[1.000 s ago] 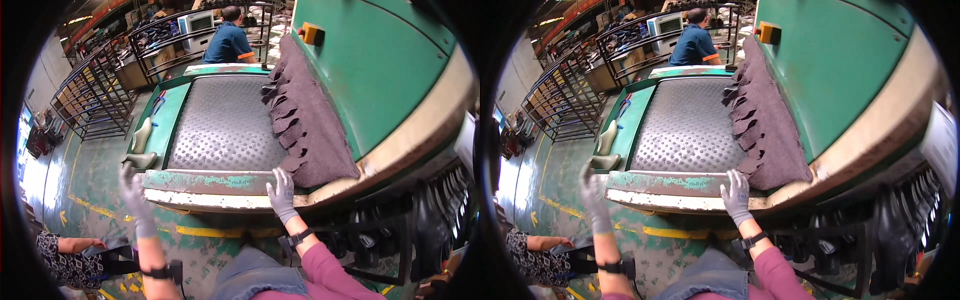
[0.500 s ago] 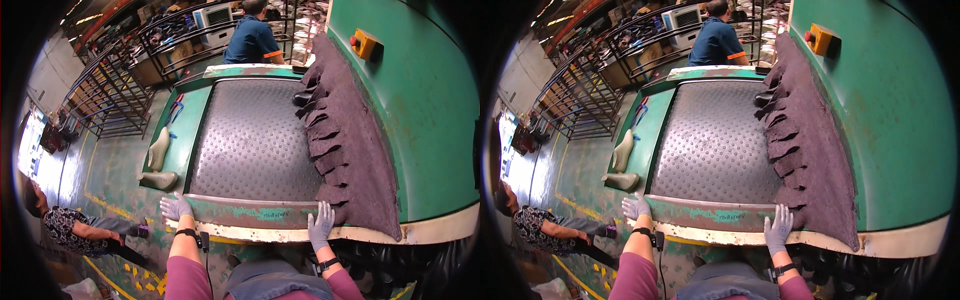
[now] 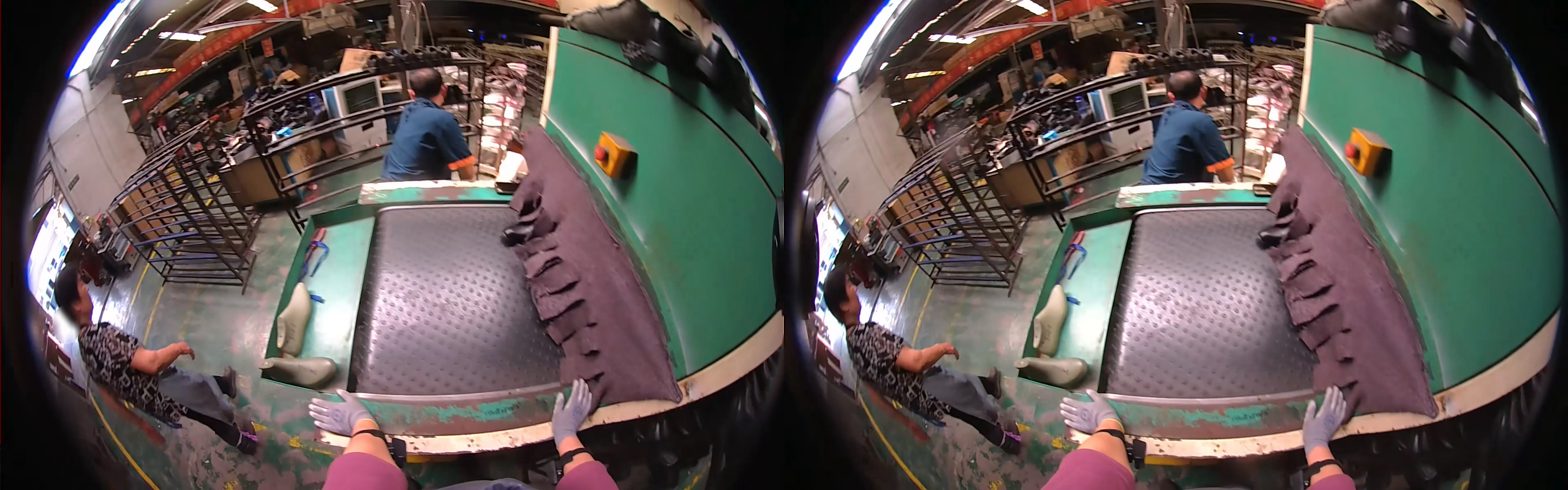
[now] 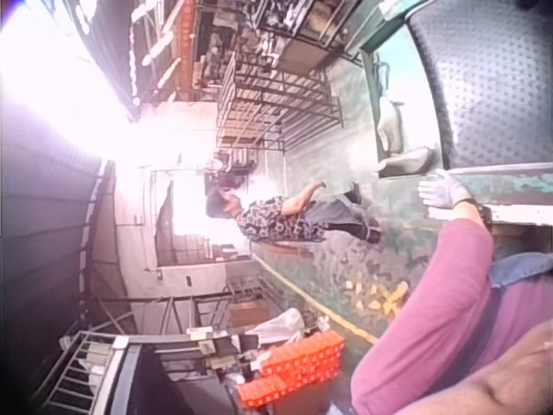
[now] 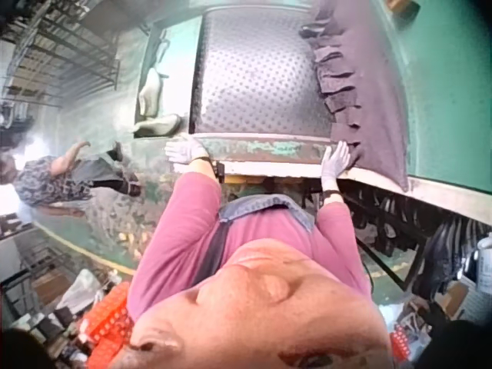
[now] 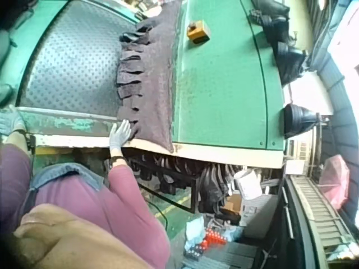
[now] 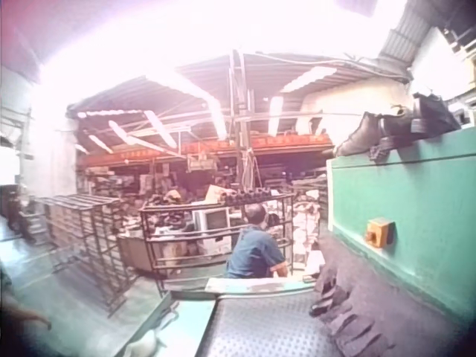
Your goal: Inspecting shoes and placing them onto a conveyor belt in a manufacturing facility.
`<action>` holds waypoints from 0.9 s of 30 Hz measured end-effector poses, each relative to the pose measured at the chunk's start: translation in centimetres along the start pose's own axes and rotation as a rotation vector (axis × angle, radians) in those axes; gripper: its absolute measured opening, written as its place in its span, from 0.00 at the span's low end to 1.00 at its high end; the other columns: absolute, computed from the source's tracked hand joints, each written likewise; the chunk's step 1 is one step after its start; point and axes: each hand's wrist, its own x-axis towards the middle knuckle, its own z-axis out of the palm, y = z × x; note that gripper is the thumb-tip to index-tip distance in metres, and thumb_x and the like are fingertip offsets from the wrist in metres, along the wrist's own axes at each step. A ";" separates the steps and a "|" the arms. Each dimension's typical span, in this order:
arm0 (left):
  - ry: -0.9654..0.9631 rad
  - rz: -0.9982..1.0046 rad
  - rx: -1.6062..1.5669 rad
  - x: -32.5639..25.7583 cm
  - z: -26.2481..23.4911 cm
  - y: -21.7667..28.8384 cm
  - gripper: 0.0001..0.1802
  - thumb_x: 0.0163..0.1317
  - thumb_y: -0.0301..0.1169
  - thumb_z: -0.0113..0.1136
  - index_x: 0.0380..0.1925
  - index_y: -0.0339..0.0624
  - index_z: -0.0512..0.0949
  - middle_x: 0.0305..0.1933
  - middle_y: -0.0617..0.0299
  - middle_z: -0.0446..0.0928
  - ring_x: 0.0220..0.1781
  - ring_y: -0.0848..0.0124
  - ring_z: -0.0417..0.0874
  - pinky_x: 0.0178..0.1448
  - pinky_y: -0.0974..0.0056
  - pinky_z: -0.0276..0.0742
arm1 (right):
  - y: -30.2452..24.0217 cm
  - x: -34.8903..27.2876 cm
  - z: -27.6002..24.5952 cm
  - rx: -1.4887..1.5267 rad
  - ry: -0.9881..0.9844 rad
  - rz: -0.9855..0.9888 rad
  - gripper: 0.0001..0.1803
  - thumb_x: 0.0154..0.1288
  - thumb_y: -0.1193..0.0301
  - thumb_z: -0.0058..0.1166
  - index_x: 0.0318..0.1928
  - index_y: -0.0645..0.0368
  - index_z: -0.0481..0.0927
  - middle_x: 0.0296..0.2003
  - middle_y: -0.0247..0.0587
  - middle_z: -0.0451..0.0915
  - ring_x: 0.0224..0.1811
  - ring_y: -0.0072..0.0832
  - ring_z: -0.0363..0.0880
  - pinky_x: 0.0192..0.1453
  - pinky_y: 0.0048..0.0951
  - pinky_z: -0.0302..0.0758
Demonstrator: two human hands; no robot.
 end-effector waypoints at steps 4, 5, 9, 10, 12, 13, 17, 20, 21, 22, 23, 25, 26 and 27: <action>-0.002 -0.036 -0.027 -0.2 -0.6 0.6 0.42 0.69 0.53 0.54 0.75 0.38 0.60 0.80 0.49 0.60 0.82 0.56 0.57 0.86 0.50 0.45 | 0.1 -0.3 -0.3 -0.002 -0.039 0.038 0.33 0.68 0.60 0.53 0.69 0.63 0.67 0.72 0.54 0.66 0.76 0.50 0.61 0.81 0.52 0.53; -0.014 -0.030 -0.019 -0.3 -0.9 0.7 0.42 0.69 0.53 0.54 0.75 0.38 0.60 0.80 0.49 0.59 0.82 0.56 0.57 0.86 0.50 0.45 | 0.3 -0.4 -0.1 -0.014 -0.050 0.053 0.33 0.68 0.60 0.53 0.69 0.62 0.67 0.72 0.54 0.66 0.76 0.50 0.61 0.81 0.52 0.53; -0.021 -0.032 -0.025 -0.1 -1.3 0.8 0.43 0.68 0.52 0.55 0.75 0.37 0.59 0.80 0.50 0.59 0.83 0.57 0.56 0.87 0.50 0.44 | 0.4 -0.4 0.4 -0.015 -0.041 0.053 0.32 0.68 0.61 0.53 0.69 0.62 0.67 0.72 0.53 0.66 0.76 0.50 0.61 0.81 0.51 0.53; -0.024 -0.035 -0.033 0.0 -1.3 0.9 0.43 0.68 0.52 0.55 0.75 0.37 0.59 0.80 0.49 0.58 0.83 0.57 0.56 0.87 0.50 0.44 | 0.2 -0.1 0.4 -0.014 -0.043 0.049 0.32 0.68 0.62 0.53 0.69 0.62 0.67 0.72 0.53 0.66 0.76 0.50 0.61 0.81 0.51 0.53; -0.030 -0.032 -0.044 0.0 -0.9 0.6 0.44 0.68 0.51 0.56 0.75 0.36 0.58 0.80 0.49 0.58 0.83 0.57 0.56 0.87 0.50 0.44 | 0.0 -0.1 0.2 -0.006 -0.050 0.058 0.32 0.67 0.62 0.53 0.69 0.62 0.67 0.72 0.53 0.65 0.76 0.51 0.61 0.81 0.52 0.53; -0.004 -0.028 -0.034 -0.1 -0.6 0.4 0.43 0.67 0.52 0.55 0.75 0.38 0.60 0.80 0.50 0.59 0.83 0.57 0.57 0.86 0.50 0.44 | 0.3 -0.1 0.2 -0.015 -0.041 0.043 0.33 0.67 0.62 0.54 0.69 0.62 0.67 0.72 0.54 0.65 0.75 0.51 0.61 0.81 0.52 0.53; 0.041 -0.029 -0.019 0.0 0.2 0.3 0.43 0.67 0.53 0.55 0.75 0.38 0.61 0.80 0.50 0.59 0.82 0.57 0.57 0.86 0.50 0.45 | 0.4 -0.1 0.4 -0.027 -0.051 0.047 0.33 0.67 0.62 0.54 0.69 0.62 0.66 0.72 0.54 0.65 0.76 0.51 0.61 0.81 0.52 0.54; -0.004 -0.034 0.000 0.2 0.2 0.8 0.43 0.67 0.53 0.54 0.75 0.38 0.59 0.81 0.50 0.58 0.83 0.58 0.56 0.86 0.50 0.45 | 0.1 0.0 0.3 -0.029 -0.065 0.070 0.33 0.66 0.62 0.54 0.69 0.62 0.67 0.72 0.54 0.65 0.76 0.51 0.60 0.81 0.52 0.53; -0.061 -0.043 0.011 0.3 0.1 0.9 0.44 0.68 0.53 0.54 0.76 0.38 0.57 0.81 0.50 0.57 0.84 0.59 0.55 0.87 0.51 0.44 | 0.1 0.1 0.1 -0.022 -0.072 0.070 0.33 0.68 0.62 0.54 0.70 0.61 0.66 0.73 0.53 0.65 0.77 0.50 0.59 0.82 0.51 0.52; -0.060 -0.040 0.009 0.2 -0.2 0.9 0.44 0.68 0.53 0.54 0.76 0.38 0.57 0.81 0.50 0.57 0.84 0.59 0.55 0.87 0.51 0.44 | 0.0 0.2 -0.1 -0.016 -0.076 0.070 0.33 0.69 0.63 0.53 0.71 0.60 0.65 0.73 0.52 0.64 0.77 0.49 0.58 0.82 0.50 0.52; -0.052 -0.038 0.007 0.2 -0.5 0.9 0.44 0.68 0.54 0.53 0.76 0.38 0.57 0.81 0.50 0.57 0.84 0.59 0.55 0.87 0.51 0.44 | -0.1 0.2 0.0 -0.015 -0.074 0.073 0.33 0.69 0.63 0.53 0.71 0.60 0.65 0.73 0.52 0.64 0.77 0.49 0.58 0.82 0.50 0.52; -0.042 -0.039 0.003 0.1 -0.4 1.0 0.45 0.68 0.54 0.53 0.77 0.38 0.57 0.81 0.51 0.56 0.84 0.59 0.54 0.87 0.51 0.44 | -0.2 0.3 0.4 0.015 -0.074 0.079 0.33 0.67 0.63 0.54 0.70 0.62 0.67 0.73 0.53 0.65 0.77 0.51 0.59 0.82 0.51 0.52; 0.020 -0.025 0.004 0.1 -0.2 0.9 0.43 0.67 0.53 0.54 0.75 0.39 0.60 0.80 0.50 0.59 0.82 0.58 0.58 0.85 0.50 0.47 | -0.2 0.4 0.3 0.018 -0.072 0.077 0.33 0.67 0.63 0.54 0.70 0.62 0.67 0.73 0.53 0.65 0.77 0.51 0.59 0.82 0.51 0.52; 0.082 -0.011 0.005 0.1 0.0 0.9 0.42 0.66 0.53 0.55 0.74 0.40 0.63 0.79 0.50 0.62 0.81 0.56 0.61 0.84 0.49 0.50 | -0.1 0.3 0.1 0.015 -0.074 0.080 0.33 0.67 0.63 0.54 0.70 0.62 0.67 0.73 0.53 0.64 0.77 0.51 0.59 0.82 0.51 0.52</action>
